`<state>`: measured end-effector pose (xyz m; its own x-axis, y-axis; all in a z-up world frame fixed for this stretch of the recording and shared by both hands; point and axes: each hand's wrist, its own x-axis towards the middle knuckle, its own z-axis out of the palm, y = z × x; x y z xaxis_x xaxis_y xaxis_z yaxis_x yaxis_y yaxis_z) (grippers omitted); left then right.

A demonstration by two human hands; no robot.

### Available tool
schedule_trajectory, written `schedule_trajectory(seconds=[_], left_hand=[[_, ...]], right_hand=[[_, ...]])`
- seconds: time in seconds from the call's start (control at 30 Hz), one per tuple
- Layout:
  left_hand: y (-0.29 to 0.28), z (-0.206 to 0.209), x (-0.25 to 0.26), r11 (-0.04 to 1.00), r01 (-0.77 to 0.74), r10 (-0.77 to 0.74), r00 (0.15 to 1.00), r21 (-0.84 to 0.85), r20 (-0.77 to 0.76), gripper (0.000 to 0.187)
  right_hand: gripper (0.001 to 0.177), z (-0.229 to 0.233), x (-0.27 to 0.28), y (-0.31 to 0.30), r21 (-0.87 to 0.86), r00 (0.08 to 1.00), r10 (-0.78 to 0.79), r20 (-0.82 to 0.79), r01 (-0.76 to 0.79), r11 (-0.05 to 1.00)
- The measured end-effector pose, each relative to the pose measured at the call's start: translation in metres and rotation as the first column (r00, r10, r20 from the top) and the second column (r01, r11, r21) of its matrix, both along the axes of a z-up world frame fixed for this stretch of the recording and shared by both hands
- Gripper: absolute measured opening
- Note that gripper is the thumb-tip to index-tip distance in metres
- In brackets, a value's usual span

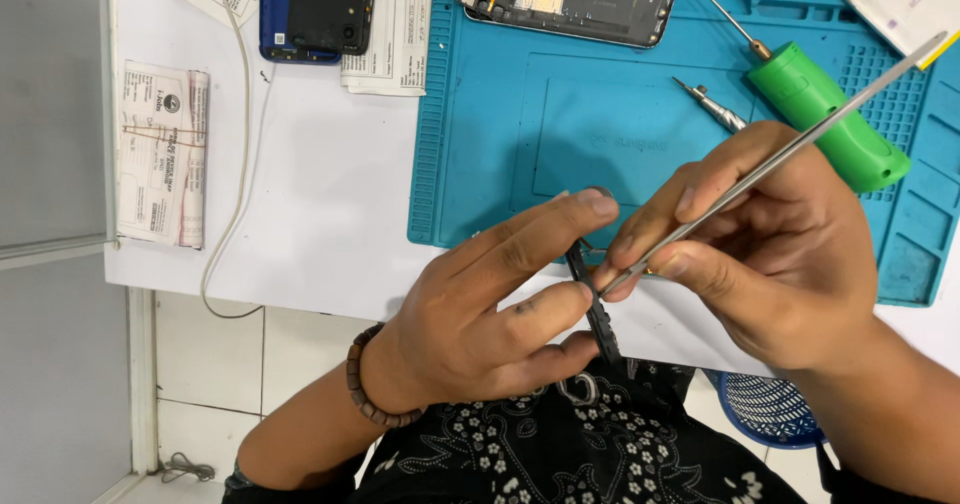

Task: The person manipulates a small black electronic component with a ribbon cable, using a metal prying tool to separate and adjust internal parts. The hands repeatedly open and close the component while working on the mat.

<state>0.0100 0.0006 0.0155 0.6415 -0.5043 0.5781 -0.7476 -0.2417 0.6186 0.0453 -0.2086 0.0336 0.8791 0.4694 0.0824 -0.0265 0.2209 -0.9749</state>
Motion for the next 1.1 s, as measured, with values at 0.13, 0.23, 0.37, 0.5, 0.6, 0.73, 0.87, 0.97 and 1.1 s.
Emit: schedule_trajectory(seconds=[0.13, 0.23, 0.37, 0.5, 0.6, 0.73, 0.87, 0.97, 1.1], left_hand=[[-0.001, -0.005, 0.0, 1.0, 0.005, -0.005, 1.0, 0.023, -0.018, 0.026], [-0.002, -0.008, 0.001, 1.0, 0.016, -0.016, 1.0, 0.001, -0.016, 0.032], [-0.001, -0.008, 0.004, 0.999, 0.048, -0.048, 0.999, -0.002, -0.011, 0.033], [0.0, -0.01, 0.004, 0.998, 0.058, -0.058, 0.998, -0.026, -0.016, 0.039], [0.001, -0.014, 0.003, 0.997, 0.073, -0.074, 0.997, -0.037, -0.03, 0.042], [0.002, -0.012, 0.003, 0.997, 0.067, -0.068, 0.997, -0.035, -0.042, 0.037], [0.002, -0.011, 0.004, 0.996, 0.074, -0.076, 0.996, -0.046, -0.05, 0.034], [0.003, -0.013, 0.004, 0.996, 0.078, -0.08, 0.995, -0.052, -0.052, 0.03], [0.003, -0.013, 0.004, 0.996, 0.064, -0.067, 0.996, -0.057, -0.057, 0.027]], right_hand=[[0.02, 0.004, 0.007, -0.002, -0.017, 0.998, 0.015, -0.061, -0.016, 1.0], [0.018, 0.013, 0.014, -0.002, -0.117, 0.999, 0.028, -0.026, -0.031, 0.993], [0.019, 0.02, 0.022, -0.003, -0.236, 0.995, 0.097, -0.03, -0.101, 0.967], [0.016, 0.013, 0.027, -0.002, -0.192, 0.989, 0.133, -0.07, -0.144, 0.971], [0.016, 0.001, 0.025, -0.003, -0.058, 0.977, 0.149, -0.155, -0.159, 0.986], [0.016, -0.011, 0.02, -0.003, 0.096, 0.957, 0.164, -0.238, -0.145, 0.985], [0.016, -0.019, 0.018, -0.001, 0.251, 0.938, 0.205, -0.279, -0.135, 0.958], [0.017, -0.022, 0.017, -0.002, 0.276, 0.934, 0.206, -0.294, -0.123, 0.953], [0.017, -0.024, 0.016, -0.003, 0.266, 0.934, 0.188, -0.305, -0.106, 0.958]])
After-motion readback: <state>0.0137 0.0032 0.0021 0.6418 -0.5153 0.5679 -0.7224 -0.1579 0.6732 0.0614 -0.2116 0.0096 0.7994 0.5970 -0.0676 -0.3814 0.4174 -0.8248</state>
